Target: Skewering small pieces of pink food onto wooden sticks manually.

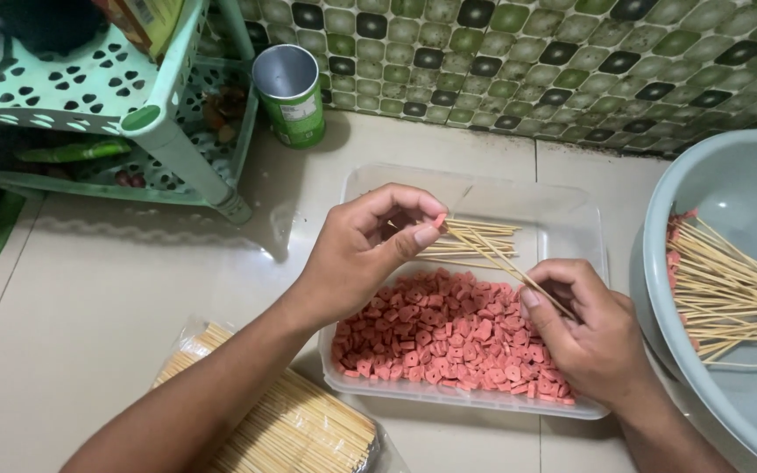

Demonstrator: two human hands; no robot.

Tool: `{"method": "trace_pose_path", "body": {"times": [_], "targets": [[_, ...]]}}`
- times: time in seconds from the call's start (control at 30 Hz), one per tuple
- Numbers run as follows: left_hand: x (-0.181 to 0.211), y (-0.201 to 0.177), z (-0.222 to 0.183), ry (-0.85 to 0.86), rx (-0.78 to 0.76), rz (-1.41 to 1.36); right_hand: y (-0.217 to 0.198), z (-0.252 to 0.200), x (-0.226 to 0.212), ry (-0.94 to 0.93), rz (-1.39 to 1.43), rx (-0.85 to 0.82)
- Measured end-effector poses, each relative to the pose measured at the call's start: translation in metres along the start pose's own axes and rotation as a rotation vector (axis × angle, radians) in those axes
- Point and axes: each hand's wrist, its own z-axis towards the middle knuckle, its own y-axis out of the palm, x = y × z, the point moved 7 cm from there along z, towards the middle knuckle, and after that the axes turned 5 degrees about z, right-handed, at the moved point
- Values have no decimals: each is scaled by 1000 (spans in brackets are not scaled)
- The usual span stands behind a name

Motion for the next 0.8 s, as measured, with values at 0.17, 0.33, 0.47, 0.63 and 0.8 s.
{"method": "trace_pose_path", "body": {"times": [0.17,0.33,0.47,0.63,0.8], "targets": [[2,1,0,-11,-11,28,0,0,-4,-5,5,-4],[6,2,0,-26,-15,19,1,0,-3,7,-6,-2],[7,3,0,-50,-31,40,1,0,-2,-12,-27,-10],[6,2,0,-9,-22,69,0,0,-1,-9,22,0],[8,0,-1,39,6,58,0,-1,-1,13,25,3]]}}
